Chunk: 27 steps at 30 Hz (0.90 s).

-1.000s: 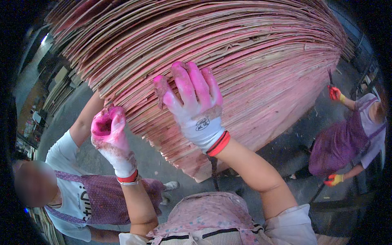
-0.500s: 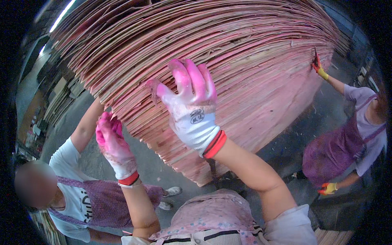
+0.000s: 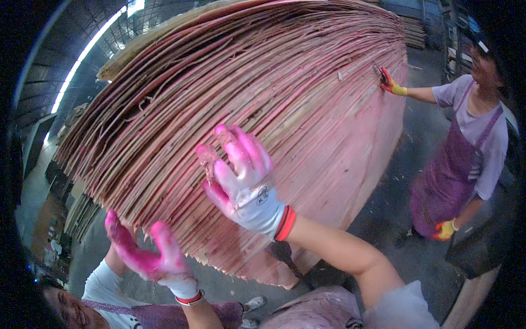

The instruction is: The person uses a spatula and a thin stick to apply and smooth a pinkish filler substance onto the edges of a large stack of wood veneer sheets.

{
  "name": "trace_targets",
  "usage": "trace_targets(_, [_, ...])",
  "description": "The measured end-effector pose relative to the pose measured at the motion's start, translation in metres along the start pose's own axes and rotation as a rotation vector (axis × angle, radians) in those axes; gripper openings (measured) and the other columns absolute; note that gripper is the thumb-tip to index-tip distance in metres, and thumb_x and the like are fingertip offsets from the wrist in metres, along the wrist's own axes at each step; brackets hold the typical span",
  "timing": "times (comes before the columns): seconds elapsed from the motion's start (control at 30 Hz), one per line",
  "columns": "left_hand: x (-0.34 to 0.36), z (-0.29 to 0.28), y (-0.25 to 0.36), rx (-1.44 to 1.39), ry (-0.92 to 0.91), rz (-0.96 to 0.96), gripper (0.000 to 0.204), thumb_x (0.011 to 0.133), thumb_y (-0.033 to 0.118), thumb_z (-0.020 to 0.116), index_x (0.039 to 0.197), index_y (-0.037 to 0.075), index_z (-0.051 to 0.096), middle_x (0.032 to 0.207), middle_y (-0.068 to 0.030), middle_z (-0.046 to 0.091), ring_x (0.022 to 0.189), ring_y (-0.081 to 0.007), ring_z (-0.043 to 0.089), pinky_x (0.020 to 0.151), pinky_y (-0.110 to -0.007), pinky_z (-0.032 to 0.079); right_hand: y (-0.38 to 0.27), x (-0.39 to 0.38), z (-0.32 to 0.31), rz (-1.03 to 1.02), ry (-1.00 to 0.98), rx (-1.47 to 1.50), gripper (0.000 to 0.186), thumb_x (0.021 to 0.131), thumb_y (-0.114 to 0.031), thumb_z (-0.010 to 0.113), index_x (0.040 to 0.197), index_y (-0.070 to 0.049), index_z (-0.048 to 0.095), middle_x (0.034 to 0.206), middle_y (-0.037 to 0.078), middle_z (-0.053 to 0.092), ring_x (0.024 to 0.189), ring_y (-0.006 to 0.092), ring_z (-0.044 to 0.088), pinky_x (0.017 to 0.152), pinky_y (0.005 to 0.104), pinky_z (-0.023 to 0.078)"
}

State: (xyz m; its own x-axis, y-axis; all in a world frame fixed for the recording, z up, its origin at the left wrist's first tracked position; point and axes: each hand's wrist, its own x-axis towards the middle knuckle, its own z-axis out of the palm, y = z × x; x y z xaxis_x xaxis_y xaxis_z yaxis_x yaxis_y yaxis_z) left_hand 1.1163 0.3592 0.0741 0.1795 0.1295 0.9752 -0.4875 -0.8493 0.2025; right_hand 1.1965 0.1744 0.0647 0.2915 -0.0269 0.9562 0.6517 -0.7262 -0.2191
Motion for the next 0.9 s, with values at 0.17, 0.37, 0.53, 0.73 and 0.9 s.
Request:
trace_targets(0.17, [0.024, 0.037, -0.010, 0.214, -0.101, 0.296, 0.057, 0.095, 0.010, 0.061, 0.145, -0.006, 0.041, 0.146, -0.0218, 0.049, 0.137, -0.0353, 0.047, 0.114, -0.046, 0.037, 0.019, 0.059, 0.004, -0.102, 0.159, 0.021, 0.064, 0.075, -0.027, 0.078, 0.134, -0.012, 0.060, 0.152, 0.019, 0.043, 0.132, 0.0433, 0.046, 0.108, 0.0560, 0.041])
trace_targets(0.37, [0.033, 0.053, -0.023, 0.407, -0.133, 0.478, 0.050, 0.098, 0.009, 0.056, 0.143, -0.005, 0.044, 0.142, -0.0209, 0.052, 0.133, -0.0360, 0.050, 0.112, -0.048, 0.040, 0.023, 0.094, 0.039, -0.182, 0.123, -0.066, 0.074, 0.075, -0.047, 0.074, 0.138, -0.014, 0.054, 0.146, 0.018, 0.047, 0.138, 0.0413, 0.039, 0.113, 0.0618, 0.030])
trace_targets(0.53, [0.034, 0.056, -0.029, 0.491, -0.121, 0.546, 0.044, 0.100, 0.009, 0.052, 0.141, -0.005, 0.046, 0.139, -0.0202, 0.055, 0.131, -0.0366, 0.053, 0.109, -0.049, 0.043, 0.031, 0.089, 0.051, -0.191, 0.177, -0.082, 0.073, 0.072, -0.048, 0.075, 0.134, -0.014, 0.057, 0.140, 0.017, 0.050, 0.134, 0.0397, 0.043, 0.111, 0.0613, 0.033])
trace_targets(0.73, [0.043, 0.061, -0.030, 0.582, -0.094, 0.646, 0.039, 0.102, 0.008, 0.047, 0.139, -0.005, 0.049, 0.135, -0.0194, 0.058, 0.127, -0.0374, 0.056, 0.107, -0.050, 0.047, 0.031, 0.091, 0.034, -0.204, 0.258, 0.091, 0.069, 0.069, -0.046, 0.077, 0.127, -0.012, 0.060, 0.131, 0.017, 0.055, 0.129, 0.0387, 0.047, 0.109, 0.0575, 0.039])
trace_targets(0.9, [0.063, 0.076, -0.044, 0.759, 0.006, 0.769, 0.036, 0.105, 0.007, 0.043, 0.138, -0.005, 0.051, 0.132, -0.0187, 0.061, 0.125, -0.0380, 0.059, 0.104, -0.051, 0.050, 0.027, 0.086, 0.026, -0.190, 0.218, 0.069, 0.069, 0.068, -0.042, 0.078, 0.126, -0.009, 0.060, 0.128, 0.017, 0.055, 0.127, 0.0371, 0.049, 0.108, 0.0563, 0.040])
